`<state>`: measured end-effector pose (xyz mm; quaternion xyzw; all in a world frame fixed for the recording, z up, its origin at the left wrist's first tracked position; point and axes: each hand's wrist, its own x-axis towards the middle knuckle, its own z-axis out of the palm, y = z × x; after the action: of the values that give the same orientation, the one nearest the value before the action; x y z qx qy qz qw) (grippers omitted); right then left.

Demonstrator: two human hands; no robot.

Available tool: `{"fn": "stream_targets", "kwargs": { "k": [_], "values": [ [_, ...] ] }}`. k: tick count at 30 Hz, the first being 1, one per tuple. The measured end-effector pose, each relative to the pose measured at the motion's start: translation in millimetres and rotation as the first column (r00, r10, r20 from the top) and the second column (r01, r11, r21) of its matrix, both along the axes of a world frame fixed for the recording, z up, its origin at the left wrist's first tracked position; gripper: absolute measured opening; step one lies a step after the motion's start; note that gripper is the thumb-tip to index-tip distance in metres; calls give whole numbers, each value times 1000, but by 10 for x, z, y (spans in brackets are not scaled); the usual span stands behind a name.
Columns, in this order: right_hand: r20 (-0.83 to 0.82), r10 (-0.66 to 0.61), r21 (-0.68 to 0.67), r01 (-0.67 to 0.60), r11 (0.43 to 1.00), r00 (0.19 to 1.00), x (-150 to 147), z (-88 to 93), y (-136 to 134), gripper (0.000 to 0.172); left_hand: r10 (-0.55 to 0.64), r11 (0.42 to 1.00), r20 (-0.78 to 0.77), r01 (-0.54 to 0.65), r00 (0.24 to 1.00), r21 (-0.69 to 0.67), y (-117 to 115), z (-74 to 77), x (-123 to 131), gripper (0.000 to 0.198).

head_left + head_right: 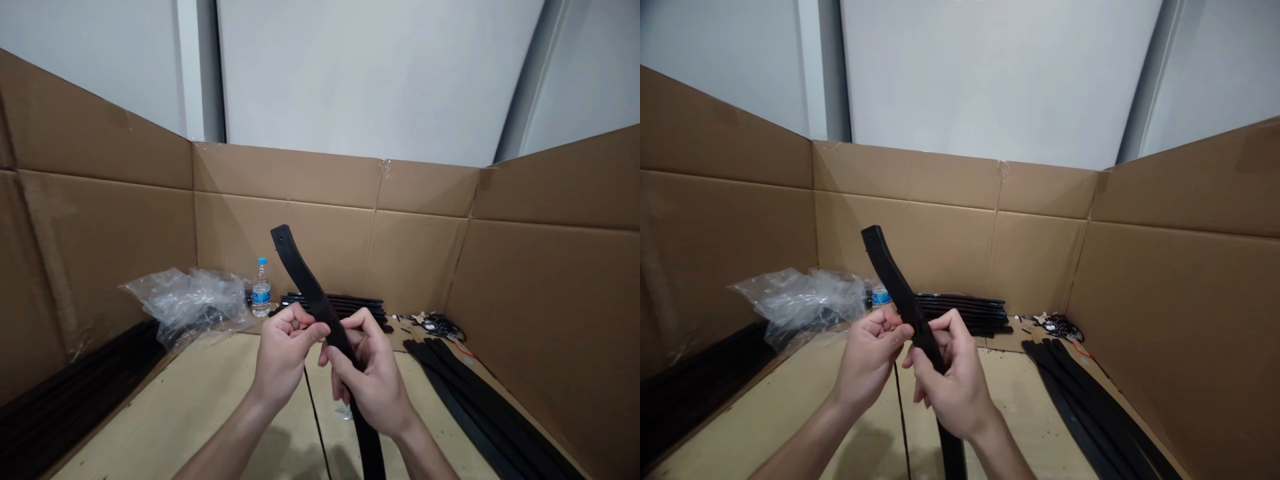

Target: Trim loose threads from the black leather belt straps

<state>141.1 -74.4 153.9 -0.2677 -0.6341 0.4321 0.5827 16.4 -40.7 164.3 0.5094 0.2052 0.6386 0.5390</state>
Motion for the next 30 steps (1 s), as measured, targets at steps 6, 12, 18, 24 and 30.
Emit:
{"fn": "stream_targets", "kwargs": {
  "k": [6,12,18,24,30],
  "values": [
    [166,-227,153,202,967,960,0,31,-63,39,246,962,54,-250,968,105,-45,-49,71,43],
    [201,-235,199,196,960,951,-18,75,-122,43,384,879,95,-395,919,269,-32,-117,106,32],
    [254,-262,191,217,957,931,-13,90,-146,48,333,837,126,-354,935,417,36,-234,105,24],
    [279,-299,214,244,946,913,-1,90,-202,52,211,841,63,-214,975,496,96,-369,31,21],
    [324,-357,299,263,917,876,25,99,-205,54,238,807,84,-246,968,536,69,-333,43,26]
  ]
}}
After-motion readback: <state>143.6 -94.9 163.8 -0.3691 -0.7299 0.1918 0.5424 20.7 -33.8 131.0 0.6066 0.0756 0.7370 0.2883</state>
